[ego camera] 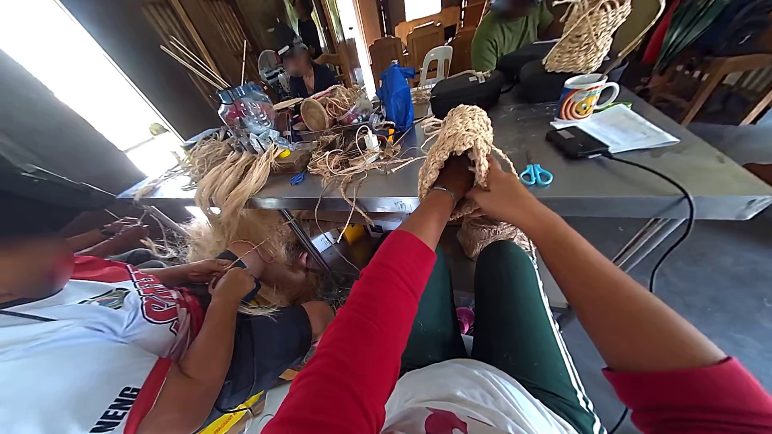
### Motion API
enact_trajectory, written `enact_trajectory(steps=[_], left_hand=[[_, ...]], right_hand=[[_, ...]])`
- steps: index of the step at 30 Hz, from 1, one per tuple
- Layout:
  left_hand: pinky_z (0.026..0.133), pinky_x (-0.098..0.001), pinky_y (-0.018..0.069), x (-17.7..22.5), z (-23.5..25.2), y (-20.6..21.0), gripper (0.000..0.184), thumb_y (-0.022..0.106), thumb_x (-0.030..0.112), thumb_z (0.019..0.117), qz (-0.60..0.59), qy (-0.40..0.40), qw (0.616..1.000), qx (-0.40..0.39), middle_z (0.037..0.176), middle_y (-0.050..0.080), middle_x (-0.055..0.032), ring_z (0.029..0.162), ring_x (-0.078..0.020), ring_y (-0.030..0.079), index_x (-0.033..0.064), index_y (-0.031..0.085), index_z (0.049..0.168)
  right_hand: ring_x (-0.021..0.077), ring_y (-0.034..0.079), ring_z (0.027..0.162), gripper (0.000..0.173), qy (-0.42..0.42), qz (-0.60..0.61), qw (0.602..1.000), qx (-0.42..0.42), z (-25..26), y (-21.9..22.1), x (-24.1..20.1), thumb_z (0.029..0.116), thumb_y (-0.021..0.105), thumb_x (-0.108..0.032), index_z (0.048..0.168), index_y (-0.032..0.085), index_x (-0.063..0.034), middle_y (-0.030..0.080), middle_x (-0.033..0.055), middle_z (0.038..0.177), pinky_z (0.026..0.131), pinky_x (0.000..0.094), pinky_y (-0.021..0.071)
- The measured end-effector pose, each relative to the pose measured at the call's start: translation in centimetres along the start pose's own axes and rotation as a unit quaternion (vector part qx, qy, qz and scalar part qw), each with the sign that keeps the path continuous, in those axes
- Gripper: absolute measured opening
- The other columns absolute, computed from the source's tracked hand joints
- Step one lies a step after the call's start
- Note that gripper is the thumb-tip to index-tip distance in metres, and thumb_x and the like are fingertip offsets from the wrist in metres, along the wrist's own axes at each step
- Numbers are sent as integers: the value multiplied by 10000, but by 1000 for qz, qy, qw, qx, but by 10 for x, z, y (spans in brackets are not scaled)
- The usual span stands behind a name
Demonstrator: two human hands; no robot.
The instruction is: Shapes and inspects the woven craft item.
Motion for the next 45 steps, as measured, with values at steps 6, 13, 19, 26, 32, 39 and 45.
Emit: enact_trajectory(steps=[6,13,19,26,32,39,45], left_hand=[[1151,-520,377,12,-7,-13,441,576,170,1025,17,3,999,-39,1473,489,-290,1405,-392,454,-72,537,1393],[1135,-534,397,15,-8,-3,386,531,106,1038,11,8,999,-30,1481,488,-279,1381,-400,483,-56,547,1389],[1126,-546,407,10,-4,-1,339,557,77,1021,-1,8,1000,-14,1467,498,-273,1369,-402,492,-51,587,1333],[1115,-562,415,13,-4,6,393,527,121,1042,16,-4,999,-39,1449,527,-275,1352,-408,516,-53,541,1394],[1111,-560,416,17,-5,4,382,532,117,1037,34,-15,999,-34,1459,515,-265,1364,-402,502,-38,553,1385],[1110,-550,419,18,-2,4,366,527,120,1040,49,-19,998,-39,1467,510,-263,1365,-397,503,-44,568,1366],[1121,-542,412,16,-1,6,395,536,135,1040,44,-18,998,-28,1466,512,-265,1371,-389,499,-52,544,1387]], right_hand=[[395,726,974,782,-17,4,1000,-3,-3,-2,6,1029,575,-133,1634,87,-57,604,322,1271,862,552,605],[392,730,960,771,-25,7,1000,14,-8,-3,19,1018,608,-156,1625,146,-40,637,317,1219,879,559,593],[353,739,956,723,-55,11,998,1,-13,-9,18,1027,599,-155,1623,200,-59,619,280,1298,873,522,612],[218,727,955,330,-87,148,985,-30,-27,-65,36,1037,575,-122,1346,600,-9,668,157,1268,801,396,622],[479,591,1242,355,-108,-86,979,150,-3,-73,89,1041,499,-77,1348,596,73,614,313,1328,1055,638,438],[489,389,1445,462,-121,-240,955,127,18,-42,128,1114,377,-271,1459,542,-13,478,272,1522,1159,711,238],[529,495,1320,333,-129,-253,945,160,0,-47,116,1077,474,-170,1277,677,3,637,282,1308,1019,728,379]])
Point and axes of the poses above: each hand's wrist, its own z-axis towards the middle knuckle, its own y-axis out of the palm, x = y × z, the point moved 1 cm from there along z, towards the middle knuckle
